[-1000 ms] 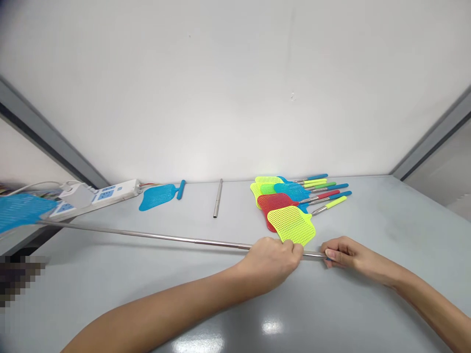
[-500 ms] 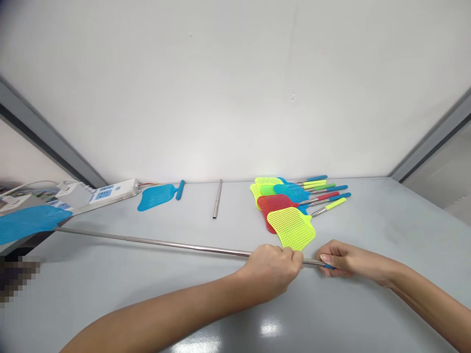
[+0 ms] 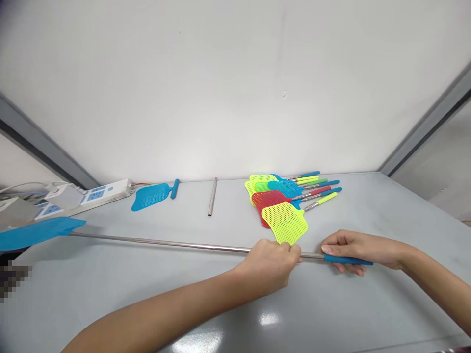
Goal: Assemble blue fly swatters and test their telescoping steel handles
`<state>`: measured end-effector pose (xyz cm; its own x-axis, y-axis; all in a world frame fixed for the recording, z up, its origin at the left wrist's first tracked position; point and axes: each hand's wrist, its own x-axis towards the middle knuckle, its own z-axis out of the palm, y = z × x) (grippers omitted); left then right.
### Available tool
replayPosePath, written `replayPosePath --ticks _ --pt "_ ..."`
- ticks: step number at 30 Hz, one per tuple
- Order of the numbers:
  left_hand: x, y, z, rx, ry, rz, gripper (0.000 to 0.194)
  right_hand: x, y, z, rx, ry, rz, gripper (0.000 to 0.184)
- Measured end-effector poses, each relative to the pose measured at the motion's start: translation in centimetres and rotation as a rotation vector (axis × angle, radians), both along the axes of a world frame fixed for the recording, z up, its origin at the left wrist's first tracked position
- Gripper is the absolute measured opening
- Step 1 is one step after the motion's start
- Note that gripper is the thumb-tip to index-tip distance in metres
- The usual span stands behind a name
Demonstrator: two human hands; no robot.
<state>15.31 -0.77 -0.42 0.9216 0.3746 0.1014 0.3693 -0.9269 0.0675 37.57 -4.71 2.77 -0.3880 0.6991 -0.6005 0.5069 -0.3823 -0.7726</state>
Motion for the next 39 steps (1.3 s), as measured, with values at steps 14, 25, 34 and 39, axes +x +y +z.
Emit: replayPosePath --ticks 14,25,34,39 --pt "1.0 -0.9 0.0 0.126 -0.035 -0.006 0.012 1.7 -1.6 -3.3 0.179 -0.104 -0.328 0.057" --pt "2.8 -0.5 0.1 0.104 -0.061 -0.086 0.009 2.1 -2.6 -4.4 0.225 -0.073 -0.436 0.055" --pt "2.3 -1.4 0.2 0.155 -0.133 -0.117 0.005 1.9 -2.7 -7.1 0.22 0.034 -0.463 0.054" --pt "2.2 -1.7 1.2 0.18 -0.152 -0.127 0.009 1.4 -2.9 -6.8 0.275 0.038 -0.481 0.055"
